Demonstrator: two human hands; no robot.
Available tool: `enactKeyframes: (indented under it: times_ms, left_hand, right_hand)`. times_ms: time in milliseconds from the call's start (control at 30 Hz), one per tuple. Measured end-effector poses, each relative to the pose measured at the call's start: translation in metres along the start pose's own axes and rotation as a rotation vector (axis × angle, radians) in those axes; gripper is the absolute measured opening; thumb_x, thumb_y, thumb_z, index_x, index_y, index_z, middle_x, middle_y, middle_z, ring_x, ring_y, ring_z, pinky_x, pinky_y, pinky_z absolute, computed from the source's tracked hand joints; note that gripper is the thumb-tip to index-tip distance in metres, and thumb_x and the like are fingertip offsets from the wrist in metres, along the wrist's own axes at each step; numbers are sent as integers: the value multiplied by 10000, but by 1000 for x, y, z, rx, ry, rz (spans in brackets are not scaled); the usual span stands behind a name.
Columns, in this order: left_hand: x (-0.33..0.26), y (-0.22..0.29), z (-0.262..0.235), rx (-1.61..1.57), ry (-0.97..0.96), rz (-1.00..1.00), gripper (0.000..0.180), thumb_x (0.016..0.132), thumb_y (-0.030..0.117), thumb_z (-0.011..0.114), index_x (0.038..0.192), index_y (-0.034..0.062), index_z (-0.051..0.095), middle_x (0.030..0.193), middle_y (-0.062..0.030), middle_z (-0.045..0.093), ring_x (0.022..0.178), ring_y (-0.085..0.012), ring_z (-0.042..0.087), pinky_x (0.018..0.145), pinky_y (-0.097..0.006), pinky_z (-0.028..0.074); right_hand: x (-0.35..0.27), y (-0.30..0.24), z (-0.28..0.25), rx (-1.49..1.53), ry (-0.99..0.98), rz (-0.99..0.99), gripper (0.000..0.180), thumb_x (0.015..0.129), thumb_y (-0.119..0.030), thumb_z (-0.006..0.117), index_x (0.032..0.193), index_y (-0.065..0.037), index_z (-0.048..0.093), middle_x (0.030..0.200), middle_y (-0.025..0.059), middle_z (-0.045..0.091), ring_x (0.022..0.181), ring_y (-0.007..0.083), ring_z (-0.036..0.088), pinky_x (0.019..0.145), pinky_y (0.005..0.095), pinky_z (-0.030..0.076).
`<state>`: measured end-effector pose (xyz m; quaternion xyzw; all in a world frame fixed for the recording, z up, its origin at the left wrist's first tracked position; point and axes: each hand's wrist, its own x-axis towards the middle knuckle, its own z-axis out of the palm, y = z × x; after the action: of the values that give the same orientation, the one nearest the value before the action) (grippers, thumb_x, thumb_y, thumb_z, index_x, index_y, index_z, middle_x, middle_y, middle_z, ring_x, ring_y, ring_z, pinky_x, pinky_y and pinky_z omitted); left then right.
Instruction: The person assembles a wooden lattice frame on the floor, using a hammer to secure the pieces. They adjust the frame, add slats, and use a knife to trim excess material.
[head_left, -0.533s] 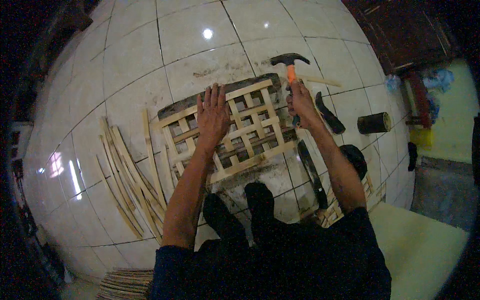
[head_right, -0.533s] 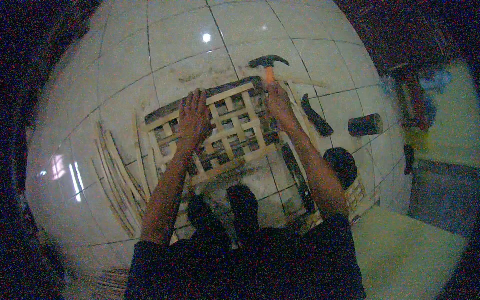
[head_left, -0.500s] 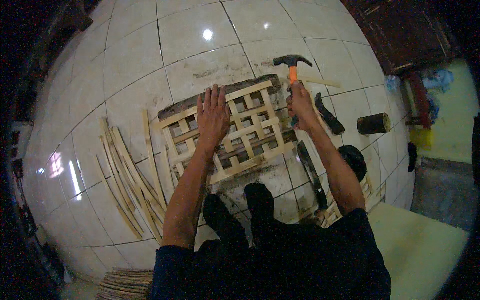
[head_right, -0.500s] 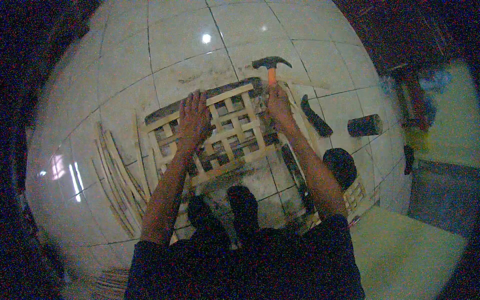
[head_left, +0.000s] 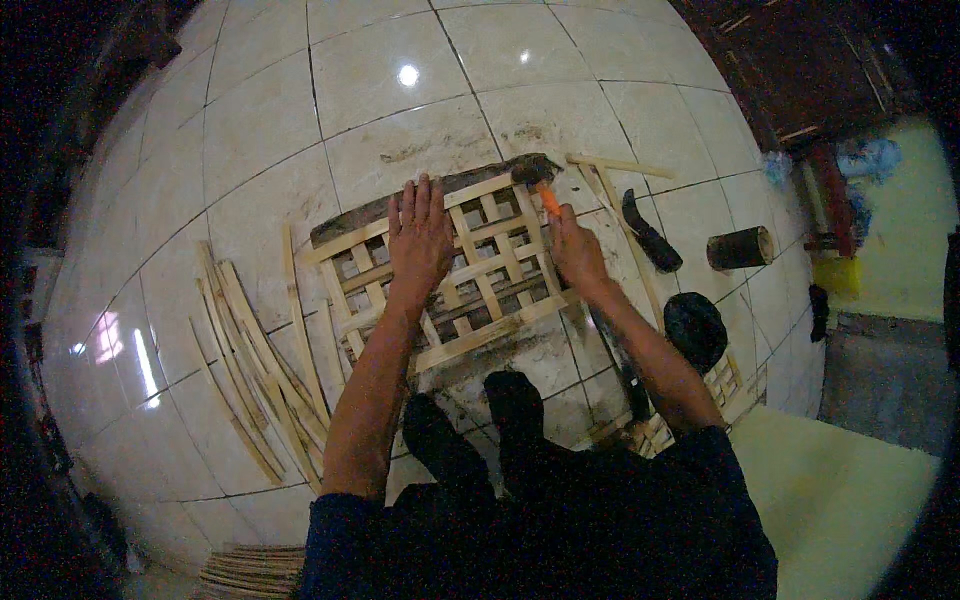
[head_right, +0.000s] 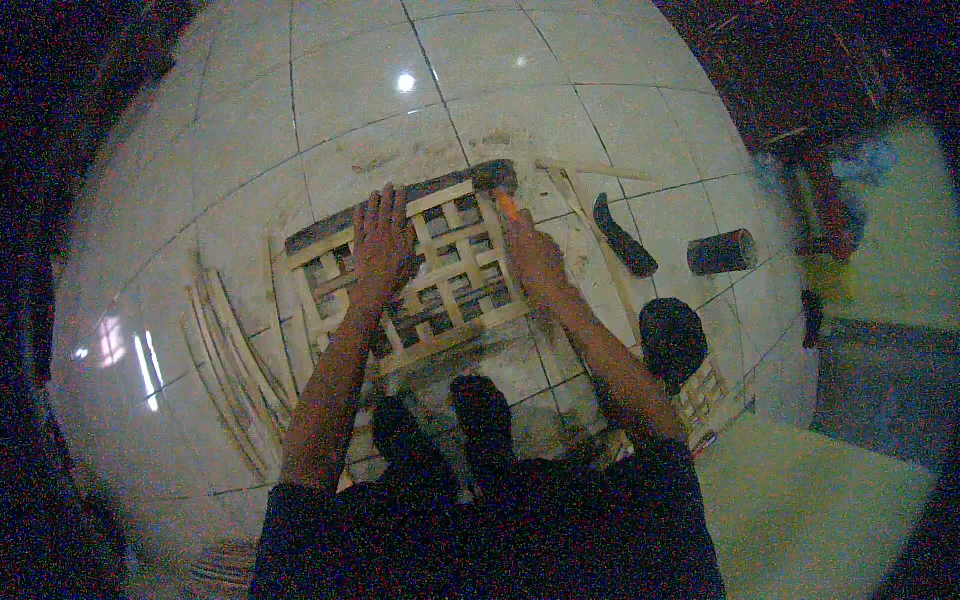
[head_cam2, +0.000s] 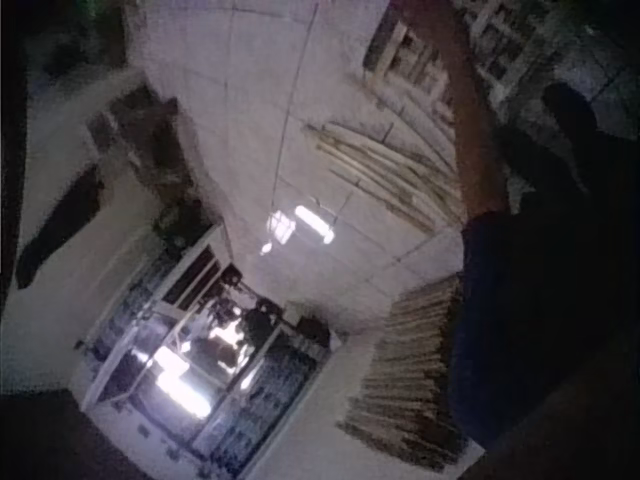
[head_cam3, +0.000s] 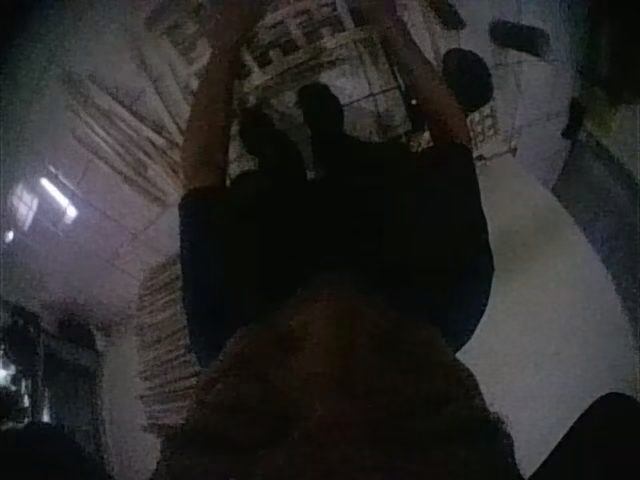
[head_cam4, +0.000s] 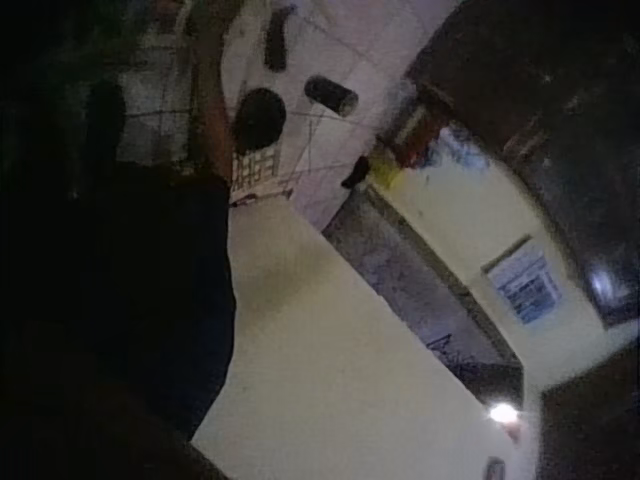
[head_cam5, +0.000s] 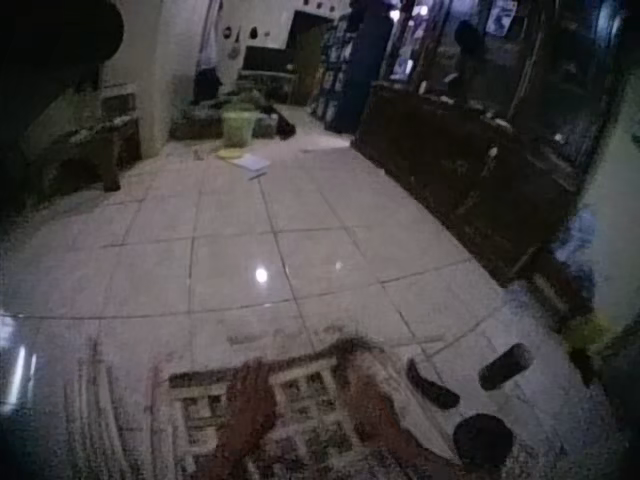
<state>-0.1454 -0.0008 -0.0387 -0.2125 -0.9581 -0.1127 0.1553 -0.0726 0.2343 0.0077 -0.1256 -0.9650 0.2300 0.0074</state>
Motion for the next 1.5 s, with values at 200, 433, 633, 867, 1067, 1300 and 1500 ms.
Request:
enactKeyframes:
  times_ms: [200,433,633,867,1067,1300,1500]
  left_hand:
    - [2,2,-4,-7,-5,-17,520,898,258,501,1384,106,395,1445,-94,373,1336,-256,338,1122,-444,186]
    - [2,1,-2,11,-11,-6,515,908,256,481,1390,101,384,1450,-92,363,1343,-267,325,1124,-442,176]
    - [4,2,-2,-7,-52,-4,545,906,240,486,1409,91,340,1455,-99,350,1342,-281,322,1120,-446,200]
    - [-13,-5,-20,-74,16,-70,606,917,260,484,1416,-9,271,1482,-156,279,1380,-295,250,1139,-429,167]
    - [-41,-9,-31,-140,-45,-89,617,921,294,485,1417,-12,284,1491,-165,256,1396,-292,212,1140,-441,144]
    - [-39,-9,-25,-134,-48,-87,620,925,314,471,1415,-18,284,1504,-161,228,1407,-302,178,1140,-451,136]
    - [-38,-5,-23,-138,-78,-89,635,920,313,479,1421,-16,269,1504,-163,225,1405,-294,183,1140,-453,138]
  right_hand:
    - [-8,-50,-39,209,95,-46,222,997,-256,372,1101,-69,428,614,205,526,521,374,507,495,451,389]
    - [9,-10,-10,-62,33,-43,248,1001,-267,347,1125,-67,424,630,203,547,557,378,560,497,472,411]
    - [-4,-27,-19,72,185,-184,269,993,-305,378,1081,-55,423,612,196,532,546,389,545,494,467,414]
    - [-21,-50,16,509,20,-21,359,995,-398,383,964,-55,484,641,36,489,489,160,445,424,324,371]
    - [-17,-76,9,1253,-243,527,347,983,-444,396,1015,-103,458,621,-21,438,464,65,374,393,218,299]
    - [1,-40,72,763,-312,398,416,978,-493,357,1056,-98,460,602,-15,452,457,87,388,388,234,317]
    - [12,-41,47,804,-48,222,435,964,-515,382,973,-87,463,659,-4,474,506,103,423,436,278,371]
